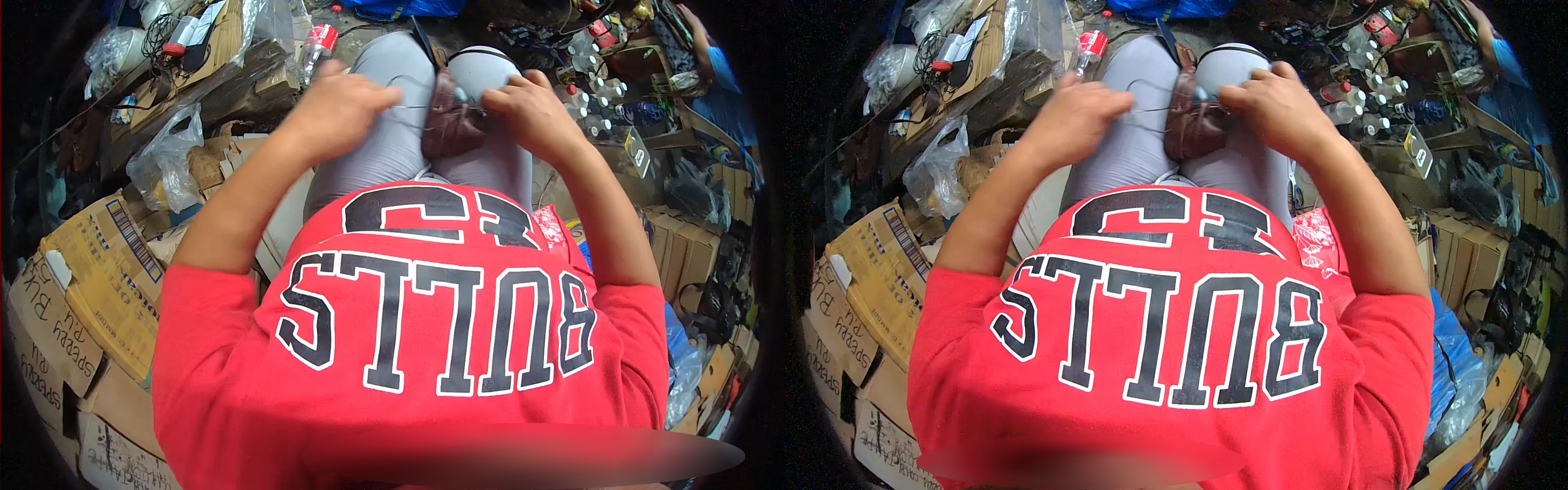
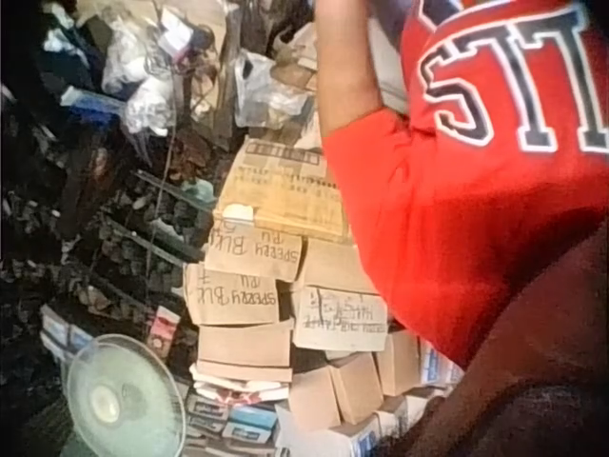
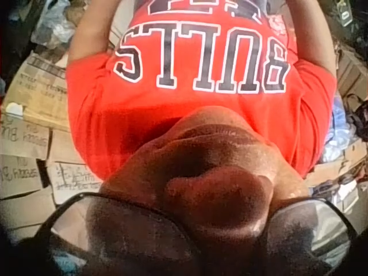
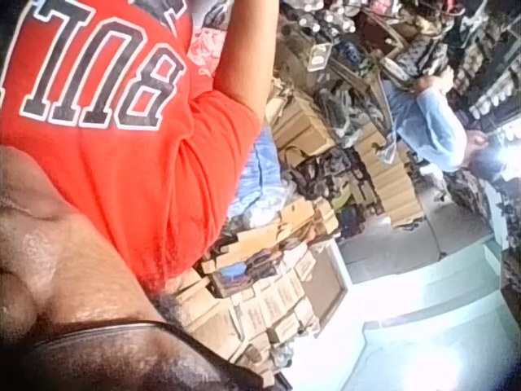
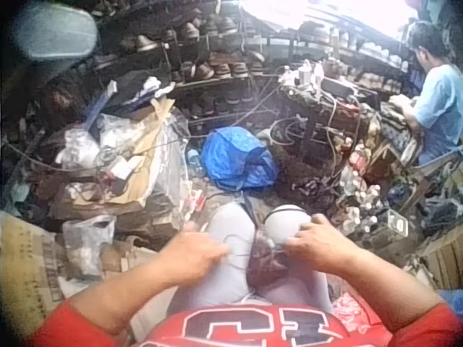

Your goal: The recorder is manually stitching leather shoe components together using a needle and thread.

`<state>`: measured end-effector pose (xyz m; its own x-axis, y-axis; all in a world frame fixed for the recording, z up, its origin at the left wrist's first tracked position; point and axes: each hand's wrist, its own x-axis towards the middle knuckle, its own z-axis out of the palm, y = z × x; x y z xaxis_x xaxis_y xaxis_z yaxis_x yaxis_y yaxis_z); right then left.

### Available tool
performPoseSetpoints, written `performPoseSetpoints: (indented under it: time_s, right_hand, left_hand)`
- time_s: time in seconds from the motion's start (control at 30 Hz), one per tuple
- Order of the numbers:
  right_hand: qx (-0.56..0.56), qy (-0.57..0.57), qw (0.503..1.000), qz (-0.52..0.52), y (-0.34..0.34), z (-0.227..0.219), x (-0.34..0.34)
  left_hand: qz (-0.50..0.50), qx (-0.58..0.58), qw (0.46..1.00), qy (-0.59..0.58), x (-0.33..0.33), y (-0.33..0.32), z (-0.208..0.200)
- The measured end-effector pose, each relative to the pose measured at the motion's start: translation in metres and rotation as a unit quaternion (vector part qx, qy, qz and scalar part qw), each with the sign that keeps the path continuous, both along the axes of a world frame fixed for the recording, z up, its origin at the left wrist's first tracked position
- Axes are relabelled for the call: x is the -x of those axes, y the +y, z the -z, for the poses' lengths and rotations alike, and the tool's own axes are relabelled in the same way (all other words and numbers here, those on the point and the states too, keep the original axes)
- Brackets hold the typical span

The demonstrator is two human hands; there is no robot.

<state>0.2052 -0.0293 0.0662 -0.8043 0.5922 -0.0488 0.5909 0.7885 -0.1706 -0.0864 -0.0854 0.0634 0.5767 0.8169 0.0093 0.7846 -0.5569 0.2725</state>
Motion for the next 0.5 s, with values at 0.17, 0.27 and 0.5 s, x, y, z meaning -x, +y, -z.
performPoseSetpoints:
  time_s: [0.17,0.27,0.5]
  right_hand:
    - [0.041,0.029,0.99,0.129,0.006,0.002,-0.045]
    - [0.373,0.461,0.764,0.256,0.013,0.013,-0.037]
    - [0.602,0.652,0.431,0.162,-0.002,0.018,0.036]
  left_hand:
    - [-0.238,0.176,0.914,-0.276,0.091,-0.02,0.013]
    - [-0.177,0.219,0.779,-0.56,0.084,-0.001,-0.002]
    - [-0.058,0.336,0.461,-0.819,0.005,0.022,-0.013]
